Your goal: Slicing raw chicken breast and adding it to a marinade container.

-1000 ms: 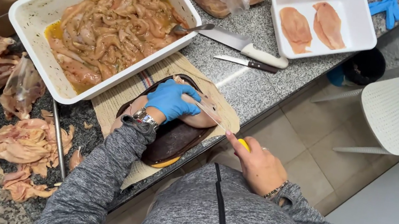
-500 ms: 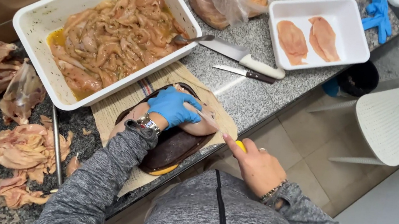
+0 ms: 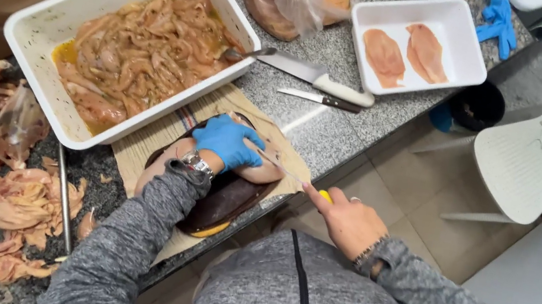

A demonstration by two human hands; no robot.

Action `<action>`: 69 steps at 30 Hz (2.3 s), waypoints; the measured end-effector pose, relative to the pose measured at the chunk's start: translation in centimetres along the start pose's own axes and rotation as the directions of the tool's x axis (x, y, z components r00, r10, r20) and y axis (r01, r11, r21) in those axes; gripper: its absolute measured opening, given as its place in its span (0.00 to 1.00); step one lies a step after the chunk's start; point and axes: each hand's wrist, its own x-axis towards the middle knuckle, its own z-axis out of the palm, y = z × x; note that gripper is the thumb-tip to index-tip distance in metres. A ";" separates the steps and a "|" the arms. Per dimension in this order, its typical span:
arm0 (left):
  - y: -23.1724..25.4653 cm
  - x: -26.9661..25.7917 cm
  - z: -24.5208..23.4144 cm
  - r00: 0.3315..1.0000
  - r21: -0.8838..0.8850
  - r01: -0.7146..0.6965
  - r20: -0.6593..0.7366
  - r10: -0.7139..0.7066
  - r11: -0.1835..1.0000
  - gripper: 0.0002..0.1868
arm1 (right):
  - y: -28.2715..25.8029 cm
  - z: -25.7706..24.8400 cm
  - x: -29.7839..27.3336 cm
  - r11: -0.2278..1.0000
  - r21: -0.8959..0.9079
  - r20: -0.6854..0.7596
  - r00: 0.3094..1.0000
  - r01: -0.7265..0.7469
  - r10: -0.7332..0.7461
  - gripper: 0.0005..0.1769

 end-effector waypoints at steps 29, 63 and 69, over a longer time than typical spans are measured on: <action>-7.0 -6.7 3.7 0.858 0.109 0.162 -0.507 -0.085 0.981 0.45 | 4.1 -4.1 -4.2 0.973 0.226 -0.192 0.976 -0.055 0.100 0.36; 1.3 -5.0 -4.2 0.727 0.331 -0.616 -0.112 0.678 0.715 0.35 | 2.2 -3.0 1.2 0.819 0.558 -0.341 0.937 0.135 0.079 0.32; -4.3 -3.2 3.1 0.934 0.155 -0.187 -0.277 0.225 0.970 0.37 | 2.8 -1.5 0.7 0.797 0.602 -0.276 0.950 0.050 0.149 0.33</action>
